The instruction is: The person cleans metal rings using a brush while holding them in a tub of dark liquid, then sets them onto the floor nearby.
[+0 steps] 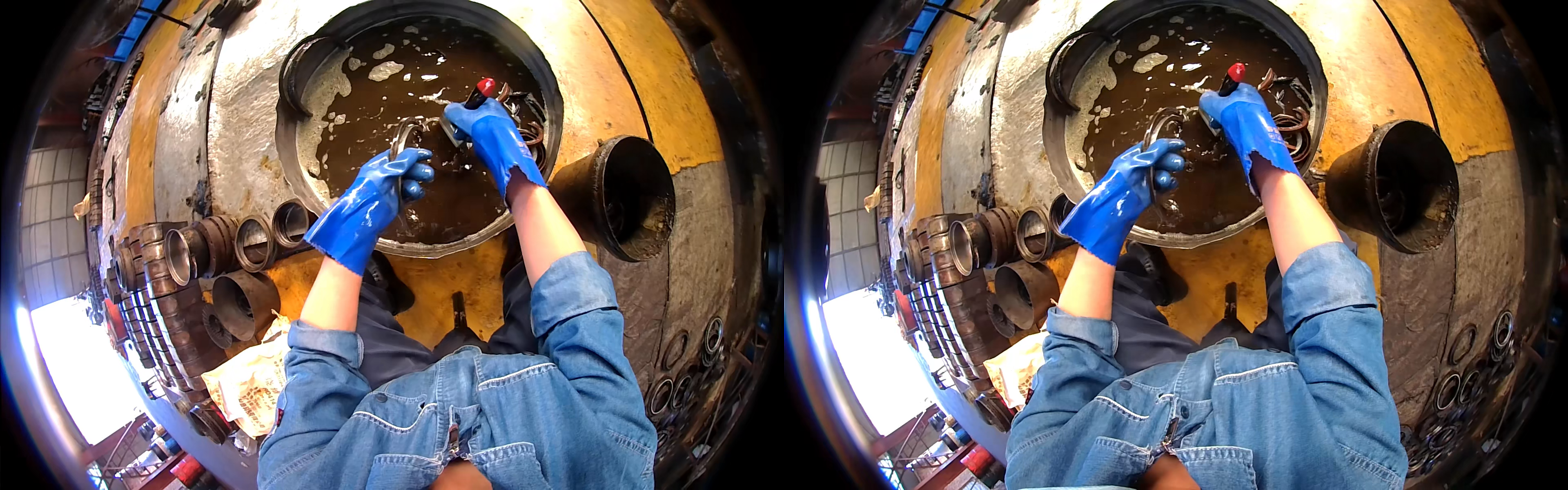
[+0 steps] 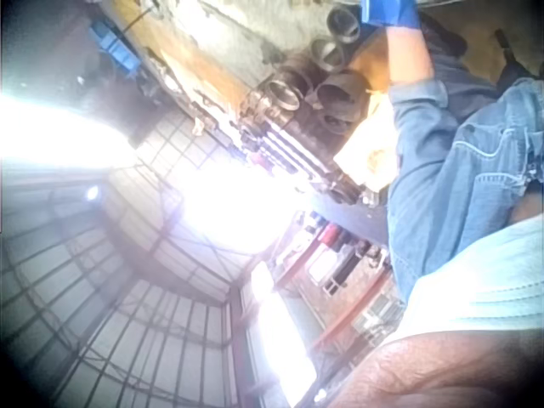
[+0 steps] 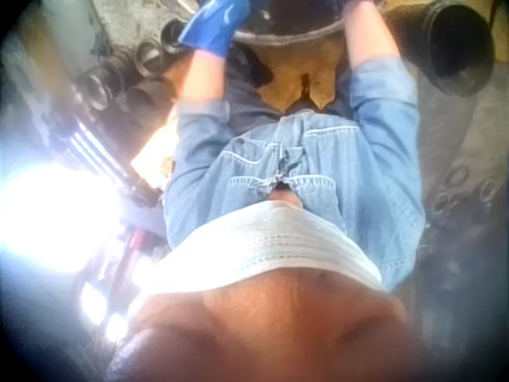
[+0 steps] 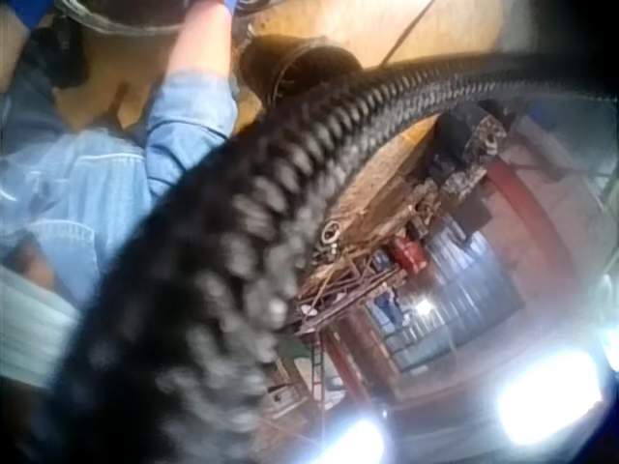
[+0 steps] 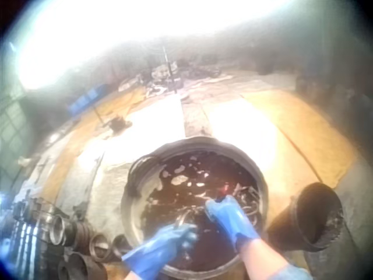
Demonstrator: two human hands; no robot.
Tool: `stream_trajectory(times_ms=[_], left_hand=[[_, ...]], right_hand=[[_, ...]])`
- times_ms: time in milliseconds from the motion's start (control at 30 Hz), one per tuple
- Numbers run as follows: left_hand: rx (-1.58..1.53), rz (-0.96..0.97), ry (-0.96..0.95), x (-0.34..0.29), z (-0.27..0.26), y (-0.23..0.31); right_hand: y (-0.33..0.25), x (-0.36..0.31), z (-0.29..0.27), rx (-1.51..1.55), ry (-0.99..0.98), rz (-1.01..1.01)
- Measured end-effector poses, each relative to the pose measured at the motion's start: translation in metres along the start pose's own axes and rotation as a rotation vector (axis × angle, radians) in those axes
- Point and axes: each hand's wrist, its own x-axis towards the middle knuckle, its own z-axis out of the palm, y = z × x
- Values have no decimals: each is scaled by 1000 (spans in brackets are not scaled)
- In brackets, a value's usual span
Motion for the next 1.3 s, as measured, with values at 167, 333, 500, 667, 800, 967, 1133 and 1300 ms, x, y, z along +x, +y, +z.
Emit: stream_trajectory(times_ms=[167,333,500,667,800,967,1133,1300], left_hand=[[101,294,25,13,26,-17],[51,241,40,9,13,-28],[-48,90,221,1,-36,-6],[295,314,350,-18,-35,-2],[264,321,227,-9,-22,2],[250,260,356,-29,-38,3],[162,281,328,-24,-36,0],[172,287,270,-20,-50,-4]], right_hand=[[9,0,-17,34,102,7],[-3,-4,-35,-66,75,96],[-6,-14,-24,171,-36,-24],[-30,-19,29,450,-493,-220],[-17,30,61,-324,-435,-319],[-14,16,34,-23,-291,-148],[-34,-10,39,529,-493,-217],[-14,7,77,108,-336,-303]])
